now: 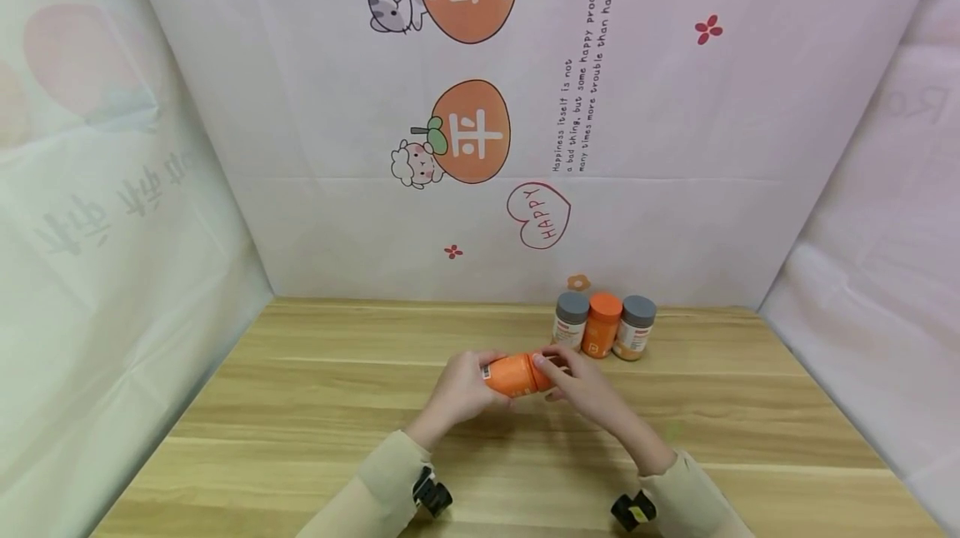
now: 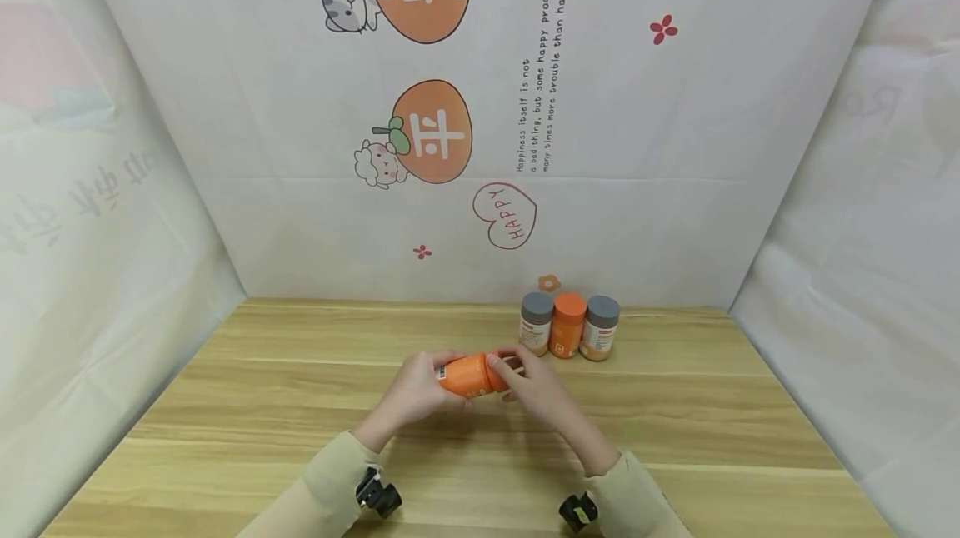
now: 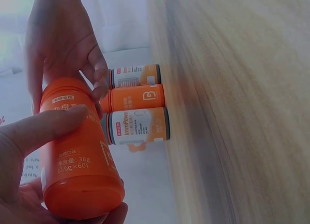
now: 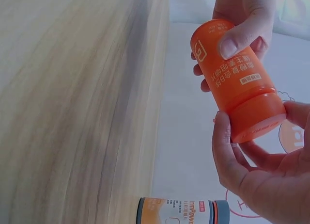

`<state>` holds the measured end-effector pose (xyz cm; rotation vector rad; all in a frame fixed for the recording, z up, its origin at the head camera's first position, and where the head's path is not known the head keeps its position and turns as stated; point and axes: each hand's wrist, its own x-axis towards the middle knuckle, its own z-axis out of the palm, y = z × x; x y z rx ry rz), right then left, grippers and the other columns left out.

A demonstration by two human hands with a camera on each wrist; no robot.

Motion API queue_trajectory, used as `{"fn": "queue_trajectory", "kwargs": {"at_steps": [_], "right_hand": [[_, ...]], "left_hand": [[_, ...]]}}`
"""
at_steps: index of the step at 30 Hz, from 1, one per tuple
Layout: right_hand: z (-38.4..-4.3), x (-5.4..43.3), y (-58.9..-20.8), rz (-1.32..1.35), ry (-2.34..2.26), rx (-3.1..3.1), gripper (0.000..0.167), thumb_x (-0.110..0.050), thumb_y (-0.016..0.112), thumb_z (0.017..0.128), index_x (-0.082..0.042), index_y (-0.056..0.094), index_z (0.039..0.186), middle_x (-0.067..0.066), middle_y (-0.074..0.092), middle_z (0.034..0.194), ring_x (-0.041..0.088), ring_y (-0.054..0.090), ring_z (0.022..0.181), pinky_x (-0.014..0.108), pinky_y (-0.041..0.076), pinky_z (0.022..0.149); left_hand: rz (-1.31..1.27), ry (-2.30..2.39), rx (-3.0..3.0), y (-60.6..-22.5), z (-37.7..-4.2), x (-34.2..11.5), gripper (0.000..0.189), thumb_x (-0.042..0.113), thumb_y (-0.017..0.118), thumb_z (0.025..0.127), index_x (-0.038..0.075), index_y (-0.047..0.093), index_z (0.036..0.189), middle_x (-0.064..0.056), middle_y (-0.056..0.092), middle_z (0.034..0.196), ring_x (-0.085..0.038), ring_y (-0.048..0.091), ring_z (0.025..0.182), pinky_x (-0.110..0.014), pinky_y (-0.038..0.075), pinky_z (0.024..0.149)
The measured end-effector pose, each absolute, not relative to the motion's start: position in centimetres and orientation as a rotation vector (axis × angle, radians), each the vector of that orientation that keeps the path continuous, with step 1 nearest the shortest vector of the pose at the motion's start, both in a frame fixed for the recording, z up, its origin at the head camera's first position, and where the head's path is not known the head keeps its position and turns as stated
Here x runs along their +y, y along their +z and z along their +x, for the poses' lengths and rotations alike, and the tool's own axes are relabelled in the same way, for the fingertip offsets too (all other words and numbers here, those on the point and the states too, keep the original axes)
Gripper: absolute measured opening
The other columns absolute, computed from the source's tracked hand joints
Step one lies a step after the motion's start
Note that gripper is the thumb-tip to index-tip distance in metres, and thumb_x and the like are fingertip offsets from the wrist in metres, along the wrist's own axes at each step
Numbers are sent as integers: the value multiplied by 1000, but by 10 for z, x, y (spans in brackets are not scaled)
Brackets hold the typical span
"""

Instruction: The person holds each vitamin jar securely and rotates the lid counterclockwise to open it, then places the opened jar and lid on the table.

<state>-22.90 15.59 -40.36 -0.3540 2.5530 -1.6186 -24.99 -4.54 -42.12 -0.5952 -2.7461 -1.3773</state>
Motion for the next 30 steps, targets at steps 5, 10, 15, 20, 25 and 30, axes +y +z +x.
{"fn": "queue_trajectory", "kwargs": {"at_steps": [5, 10, 15, 20, 25, 30], "right_hand": [[-228, 159, -403, -447, -1612, 2538, 46, -34, 53, 97, -1, 50, 129, 21, 56, 119, 24, 63, 94, 40, 56, 74], [-228, 163, -405, -537, -1591, 2530, 47, -33, 53, 97, -3, 49, 132, 21, 55, 122, 25, 62, 98, 38, 56, 76], [-231, 169, -408, -665, -1580, 2495, 45, -29, 53, 97, -6, 46, 135, 21, 51, 128, 32, 58, 107, 39, 54, 80], [-232, 175, -408, -758, -1579, 2452, 43, -25, 57, 95, -14, 45, 135, 17, 49, 134, 38, 52, 117, 32, 53, 84], [-232, 179, -408, -838, -1579, 2449, 44, -22, 61, 92, -18, 47, 134, 13, 50, 135, 38, 50, 121, 28, 51, 86], [-233, 181, -410, -907, -1626, 2439, 46, -17, 67, 88, -13, 50, 131, 10, 53, 132, 29, 54, 119, 29, 51, 90]], "left_hand": [[-608, -1420, -2743, -423, -250, -47, 59, 12, 88, 57, 10, 68, 112, -2, 69, 95, -13, 57, 77, -30, 49, 69], [-597, -1447, -2755, -423, -249, -49, 57, 11, 88, 57, 12, 68, 111, 0, 68, 94, -13, 57, 78, -30, 48, 70], [-591, -1488, -2748, -419, -247, -50, 61, 9, 88, 56, 10, 68, 113, -3, 69, 97, -14, 58, 79, -33, 49, 72], [-592, -1490, -2748, -418, -245, -50, 63, 9, 88, 56, 8, 67, 115, -5, 69, 103, -15, 58, 82, -34, 49, 74], [-583, -1505, -2760, -418, -246, -50, 63, 8, 88, 55, 9, 67, 115, -5, 69, 100, -16, 57, 81, -34, 48, 73], [-580, -1516, -2762, -418, -245, -50, 64, 9, 88, 55, 8, 67, 115, -6, 69, 100, -16, 57, 80, -34, 48, 72]]}}
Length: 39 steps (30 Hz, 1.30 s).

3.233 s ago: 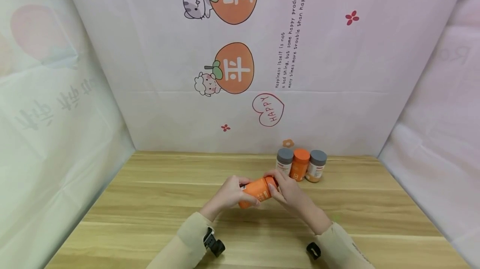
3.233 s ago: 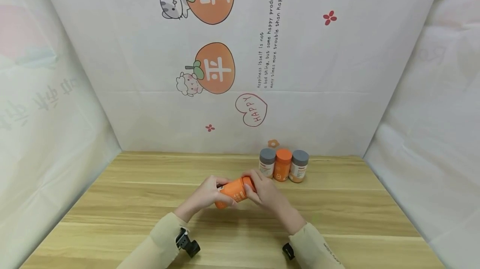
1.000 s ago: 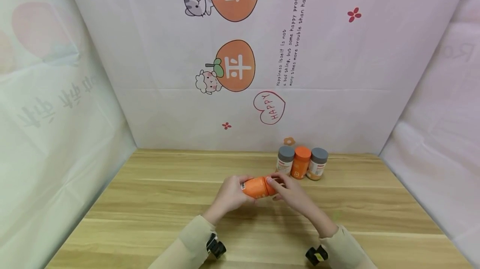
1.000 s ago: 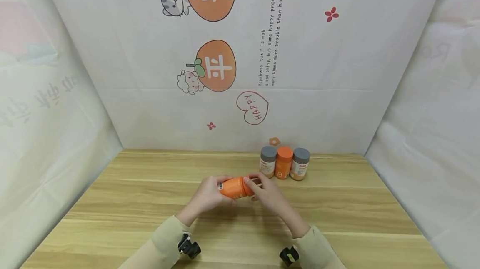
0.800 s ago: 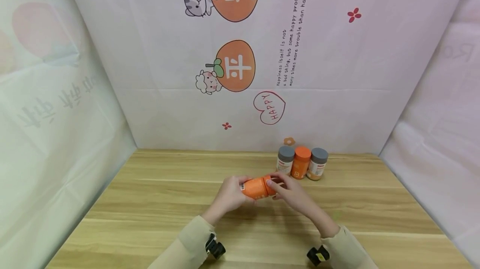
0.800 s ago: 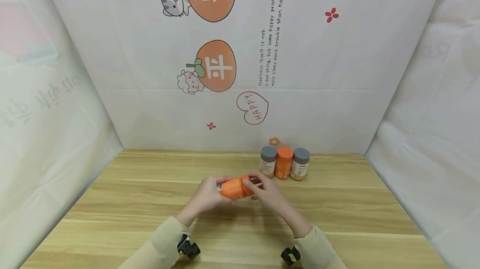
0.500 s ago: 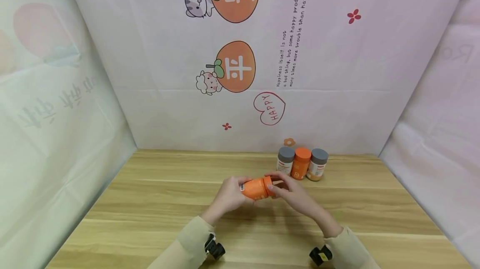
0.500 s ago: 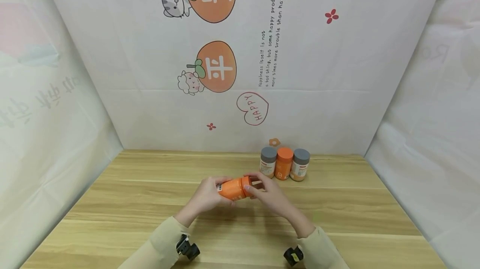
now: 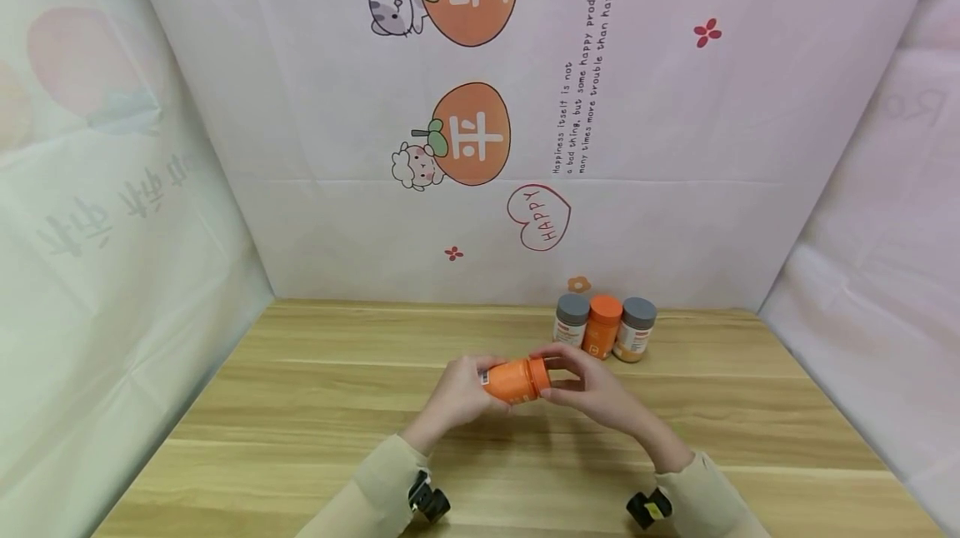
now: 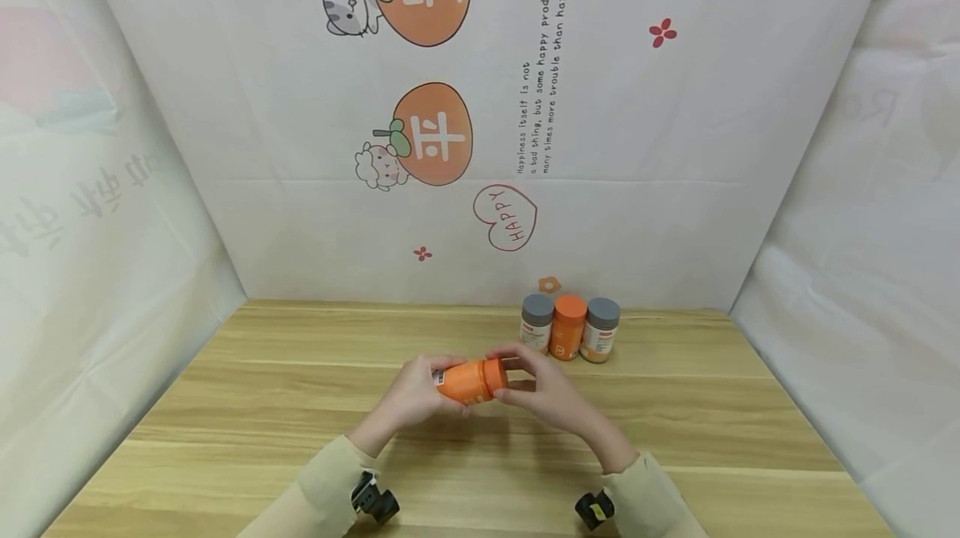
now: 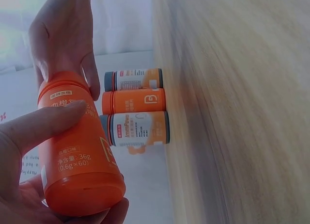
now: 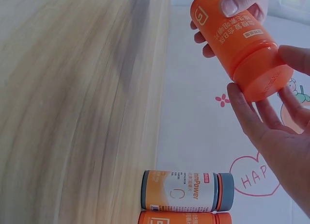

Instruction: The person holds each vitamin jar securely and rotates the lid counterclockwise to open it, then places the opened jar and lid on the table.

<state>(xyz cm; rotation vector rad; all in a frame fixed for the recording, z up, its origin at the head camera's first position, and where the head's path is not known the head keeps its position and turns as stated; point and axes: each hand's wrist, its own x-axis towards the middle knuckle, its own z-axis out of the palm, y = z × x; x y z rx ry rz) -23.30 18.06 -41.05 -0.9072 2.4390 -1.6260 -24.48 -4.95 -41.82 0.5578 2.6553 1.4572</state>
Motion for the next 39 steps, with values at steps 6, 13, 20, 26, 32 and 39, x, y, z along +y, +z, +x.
{"fn": "queue_trajectory", "kwargs": {"at_steps": [6, 13, 20, 26, 32, 39], "right_hand": [[-235, 184, -414, -1061, -1680, 2393, 47, -6, 68, 86, -4, 50, 129, 16, 53, 129, 17, 54, 117, 35, 49, 93], [-233, 184, -413, -1060, -1697, 2400, 43, -5, 67, 87, -3, 52, 126, 16, 53, 128, 18, 54, 117, 38, 50, 93], [-233, 180, -412, -812, -1615, 2558, 36, -26, 57, 95, -12, 52, 128, 7, 57, 127, 30, 54, 117, 35, 51, 89], [-236, 173, -409, -630, -1573, 2636, 34, -37, 51, 97, -18, 54, 126, 7, 59, 123, 28, 58, 105, 34, 54, 81], [-238, 168, -408, -479, -1524, 2664, 39, -41, 53, 95, -15, 55, 124, 11, 60, 115, 22, 60, 94, 41, 55, 76], [-239, 166, -408, -289, -1486, 2608, 47, -47, 56, 92, -11, 55, 121, 10, 60, 106, 18, 61, 84, 40, 55, 71]], "left_hand": [[577, 1457, 2659, -419, -245, -48, 64, 11, 89, 55, 10, 67, 115, -5, 69, 100, -16, 57, 81, -34, 48, 72], [589, 1448, 2666, -419, -245, -48, 64, 12, 89, 54, 10, 67, 115, -5, 69, 101, -16, 57, 81, -34, 47, 72], [621, 1408, 2716, -420, -244, -46, 62, 11, 89, 55, 10, 68, 114, -3, 69, 99, -13, 57, 79, -32, 48, 71], [692, 1354, 2775, -422, -244, -42, 55, 12, 89, 56, 12, 70, 108, 2, 69, 93, -9, 57, 77, -27, 47, 71], [690, 1341, 2798, -421, -243, -41, 53, 11, 89, 56, 14, 70, 105, 3, 69, 90, -9, 56, 75, -27, 47, 69], [651, 1340, 2812, -421, -243, -41, 58, 11, 89, 55, 12, 69, 110, 0, 70, 95, -10, 57, 77, -28, 47, 69]]}}
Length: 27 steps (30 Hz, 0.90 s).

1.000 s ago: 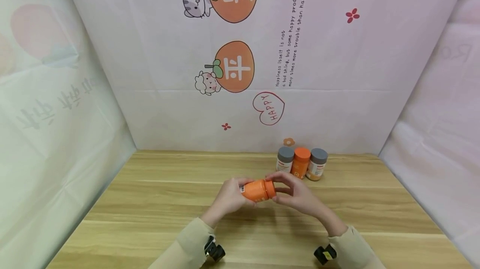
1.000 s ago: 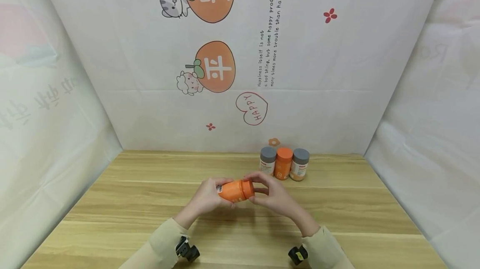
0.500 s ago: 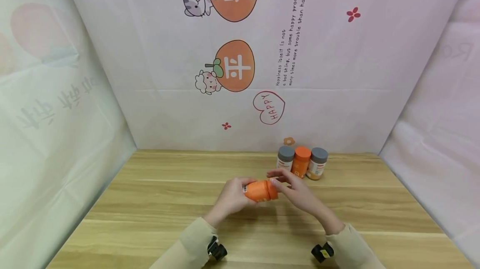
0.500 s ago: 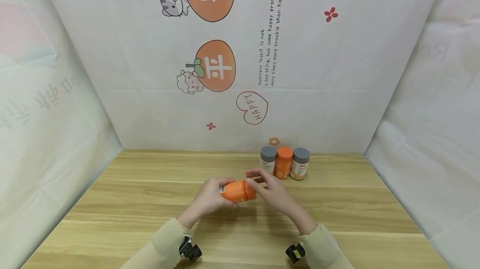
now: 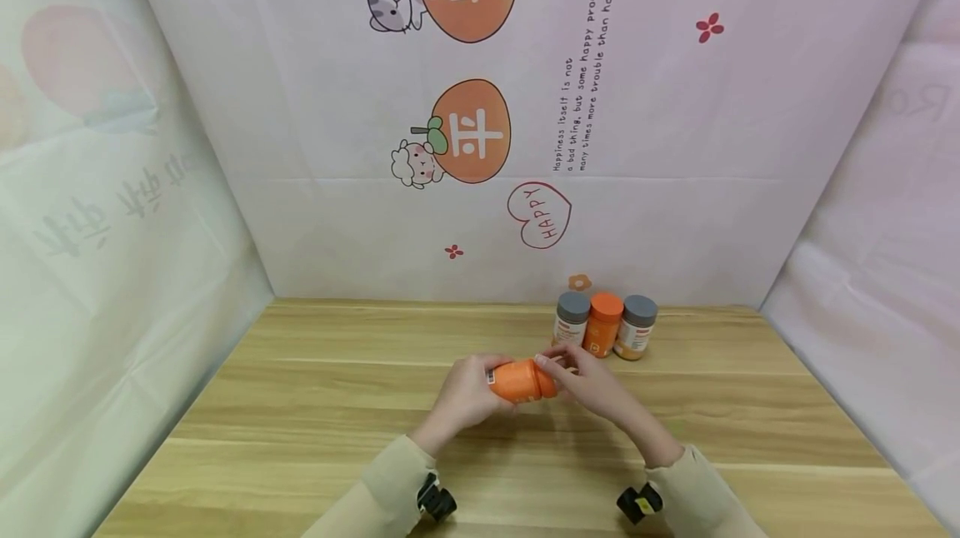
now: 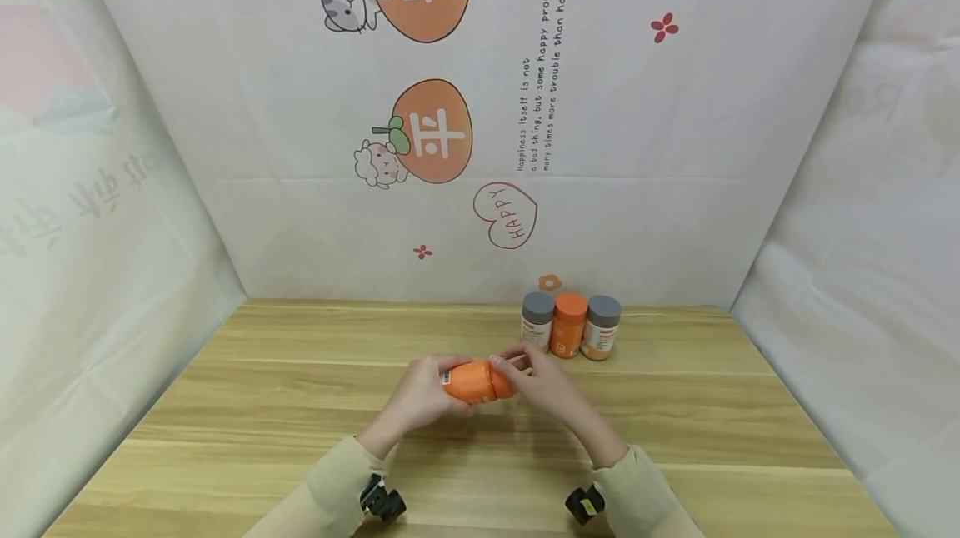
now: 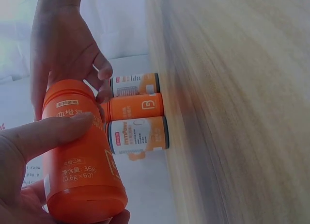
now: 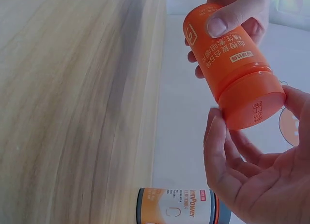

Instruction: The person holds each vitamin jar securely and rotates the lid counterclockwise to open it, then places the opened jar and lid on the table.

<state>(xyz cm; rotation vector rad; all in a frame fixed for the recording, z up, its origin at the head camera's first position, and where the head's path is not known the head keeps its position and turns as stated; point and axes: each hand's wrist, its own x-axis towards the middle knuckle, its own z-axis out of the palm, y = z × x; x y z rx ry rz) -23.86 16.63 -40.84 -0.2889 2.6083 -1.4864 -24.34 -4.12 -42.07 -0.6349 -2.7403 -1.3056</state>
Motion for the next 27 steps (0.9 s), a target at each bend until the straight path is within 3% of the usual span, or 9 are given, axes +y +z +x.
{"fn": "queue_trajectory", "kwargs": {"at_steps": [7, 20, 27], "right_hand": [[-239, 167, -409, -293, -1504, 2565, 47, -46, 55, 93, -9, 54, 122, 12, 60, 103, 18, 63, 76, 42, 56, 70], [-237, 171, -410, -446, -1559, 2505, 47, -37, 59, 92, -4, 51, 124, 17, 57, 119, 22, 62, 93, 42, 56, 73], [-235, 174, -407, -553, -1553, 2500, 44, -31, 60, 93, -4, 49, 126, 18, 54, 123, 26, 61, 97, 37, 55, 74]], "left_hand": [[-623, -1307, -2740, -420, -243, -41, 60, 11, 89, 54, 11, 69, 111, -2, 70, 97, -11, 58, 78, -29, 48, 71], [-605, -1339, -2748, -422, -245, -42, 60, 12, 89, 55, 12, 69, 112, -1, 70, 100, -12, 58, 81, -31, 48, 72], [-588, -1363, -2757, -423, -246, -42, 61, 11, 89, 56, 11, 68, 113, -2, 70, 101, -13, 58, 81, -33, 49, 72]]}}
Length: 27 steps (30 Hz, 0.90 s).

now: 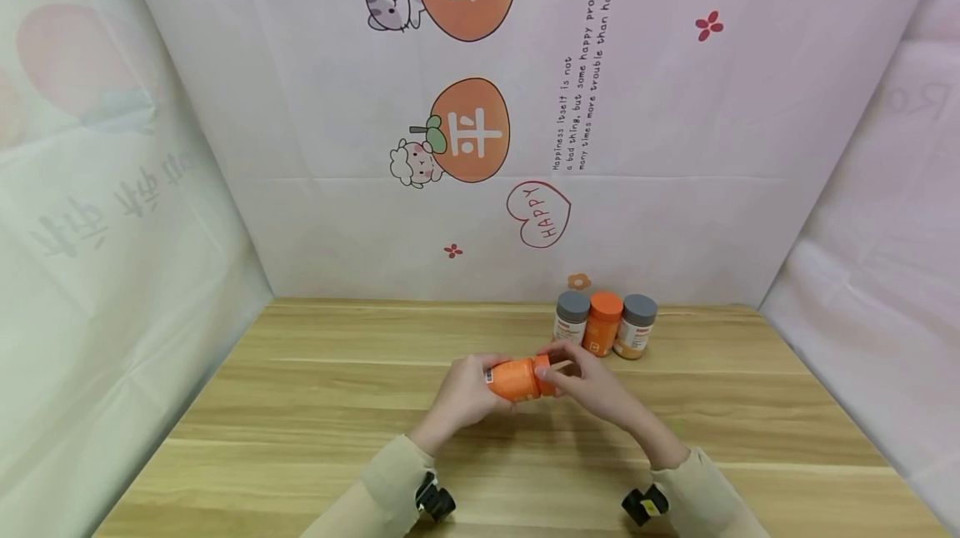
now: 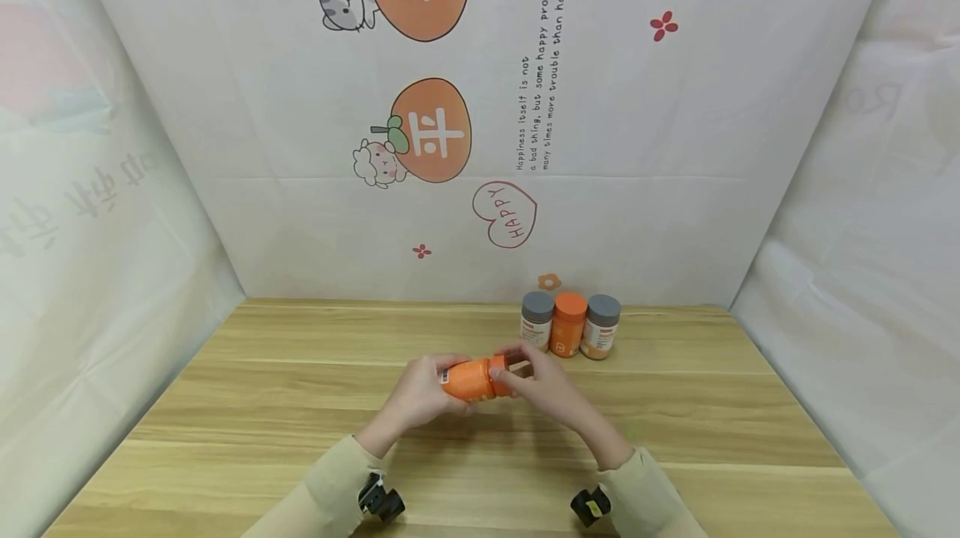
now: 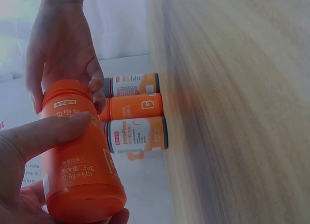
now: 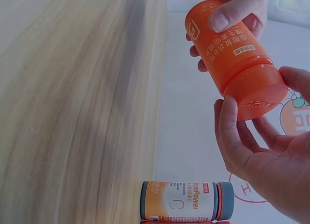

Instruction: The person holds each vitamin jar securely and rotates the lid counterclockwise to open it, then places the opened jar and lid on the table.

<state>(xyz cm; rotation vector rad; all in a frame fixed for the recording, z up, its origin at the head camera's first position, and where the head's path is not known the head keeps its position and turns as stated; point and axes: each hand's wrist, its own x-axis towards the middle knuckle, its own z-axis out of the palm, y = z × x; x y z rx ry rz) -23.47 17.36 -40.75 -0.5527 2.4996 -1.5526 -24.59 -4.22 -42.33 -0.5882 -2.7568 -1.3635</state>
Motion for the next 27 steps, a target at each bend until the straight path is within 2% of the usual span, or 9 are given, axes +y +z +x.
{"fn": "queue_trajectory", "kwargs": {"at_steps": [6, 13, 21, 27], "right_hand": [[-235, 176, -410, -602, -1528, 2548, 44, -30, 62, 91, -7, 50, 126, 17, 54, 125, 32, 58, 107, 33, 54, 78], [-235, 177, -412, -645, -1586, 2536, 45, -27, 67, 88, -9, 51, 125, 13, 55, 124, 32, 56, 112, 28, 53, 80], [-234, 178, -413, -771, -1682, 2482, 47, -16, 72, 83, -6, 50, 123, 16, 56, 123, 36, 55, 113, 34, 53, 87], [-237, 180, -417, -900, -1710, 2480, 46, -11, 75, 80, -7, 52, 121, 11, 56, 122, 26, 55, 114, 33, 50, 93]], "left_hand": [[-584, -1374, -2750, -423, -246, -42, 62, 12, 89, 55, 11, 68, 113, -3, 70, 102, -13, 59, 82, -33, 49, 73], [-582, -1373, -2749, -422, -245, -42, 62, 12, 89, 55, 10, 68, 114, -4, 69, 104, -14, 59, 82, -33, 49, 73], [-584, -1385, -2751, -423, -245, -43, 62, 12, 89, 55, 10, 68, 114, -4, 69, 104, -14, 59, 82, -33, 49, 72], [-574, -1387, -2748, -422, -245, -42, 63, 12, 89, 55, 9, 68, 114, -5, 70, 104, -15, 59, 82, -34, 49, 73]]}}
